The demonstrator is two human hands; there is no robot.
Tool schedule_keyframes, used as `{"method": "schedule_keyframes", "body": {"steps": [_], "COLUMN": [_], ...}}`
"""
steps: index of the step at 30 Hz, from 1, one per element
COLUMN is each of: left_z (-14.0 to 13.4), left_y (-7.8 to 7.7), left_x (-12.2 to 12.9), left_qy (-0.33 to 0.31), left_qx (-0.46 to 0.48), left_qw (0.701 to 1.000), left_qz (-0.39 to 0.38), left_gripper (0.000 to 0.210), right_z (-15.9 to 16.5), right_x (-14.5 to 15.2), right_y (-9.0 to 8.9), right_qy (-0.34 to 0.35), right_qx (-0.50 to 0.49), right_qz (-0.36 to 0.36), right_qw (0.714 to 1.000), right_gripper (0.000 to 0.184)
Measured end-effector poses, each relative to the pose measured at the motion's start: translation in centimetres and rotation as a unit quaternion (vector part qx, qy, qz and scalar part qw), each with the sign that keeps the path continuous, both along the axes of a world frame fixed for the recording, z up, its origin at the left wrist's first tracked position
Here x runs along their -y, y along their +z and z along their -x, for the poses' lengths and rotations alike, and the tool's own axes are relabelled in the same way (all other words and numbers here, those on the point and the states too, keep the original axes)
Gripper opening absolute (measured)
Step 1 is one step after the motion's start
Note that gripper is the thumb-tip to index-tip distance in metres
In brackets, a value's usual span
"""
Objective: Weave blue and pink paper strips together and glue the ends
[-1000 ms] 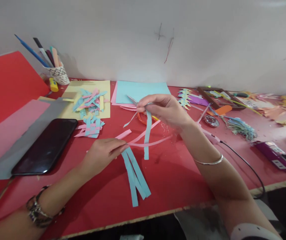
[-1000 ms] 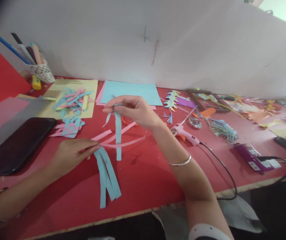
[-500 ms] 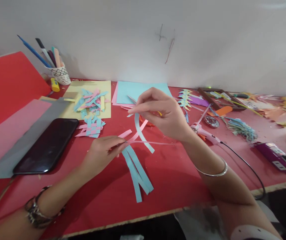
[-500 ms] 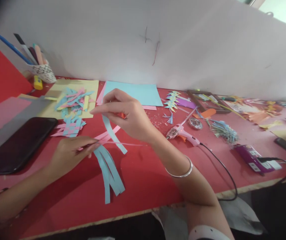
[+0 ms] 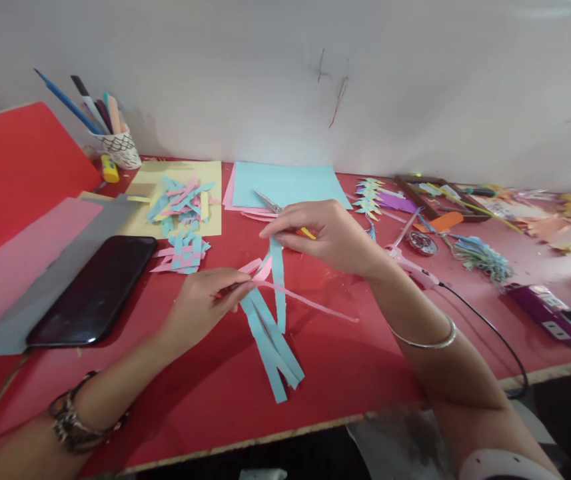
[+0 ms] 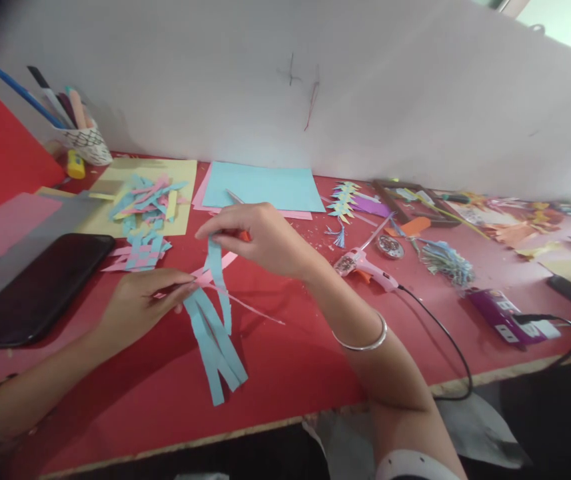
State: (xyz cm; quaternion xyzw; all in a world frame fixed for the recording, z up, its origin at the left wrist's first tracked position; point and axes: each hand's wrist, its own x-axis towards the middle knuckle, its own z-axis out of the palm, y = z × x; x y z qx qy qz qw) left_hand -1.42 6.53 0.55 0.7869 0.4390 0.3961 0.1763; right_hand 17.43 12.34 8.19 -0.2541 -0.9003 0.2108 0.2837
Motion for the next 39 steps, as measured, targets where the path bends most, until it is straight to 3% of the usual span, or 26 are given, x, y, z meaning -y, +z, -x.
{"method": "schedule_keyframes", "body": {"steps": [4,7,11,16,21,24,29,35,39], "left_z": [0.0,0.1,0.0,0.0,0.0,0.0,0.1,0.3,0.3], "left_y": [0.1,0.0,-0.1,0.0,0.1,0.0,-0.1,0.8,1.6], "left_x": [0.1,0.1,0.1,0.3,0.2,0.1,0.0,0.0,-0.4], "left_qy": [0.005,0.014,0.019,0.041,0.055,0.06,0.06,0.078,0.073], "left_qx": [-0.043,-0.062,-0.063,-0.067,-0.045,-0.038,-0.037,-0.041,-0.055], "left_qw": [0.998,0.996,0.995,0.993,0.997,0.997,0.996,0.995,0.995], "left_qz": [-0.051,-0.063,-0.071,-0.083,-0.044,-0.036,-0.045,-0.043,-0.036], "left_gripper": [0.027,0.03,0.028,0.027,0.024,0.024,0.024,0.024,0.025], "right_z": [0.2,0.3,0.5,0.8,1.0,1.1,1.1,1.1,1.3], "right_x": [0.2,0.6,1.0,1.0,1.4,1.4,1.2,0.9,0.8], "right_y": [0.0,0.2,0.2,0.0,0.2,0.2,0.0,-0.3,-0.6], "right_qy": [-0.024,-0.006,0.033,-0.051,0.002,-0.002,0.036,0.021,0.008], "right_qx": [0.004,-0.032,0.013,0.054,0.109,0.124,0.074,0.037,-0.02], "right_qz": [-0.061,-0.06,-0.049,-0.142,-0.067,-0.076,-0.037,-0.065,-0.038], "right_qw": [0.998,0.998,0.998,0.987,0.992,0.989,0.996,0.997,0.999], "right_gripper": [0.021,0.022,0.02,0.022,0.017,0.021,0.019,0.02,0.018]}}
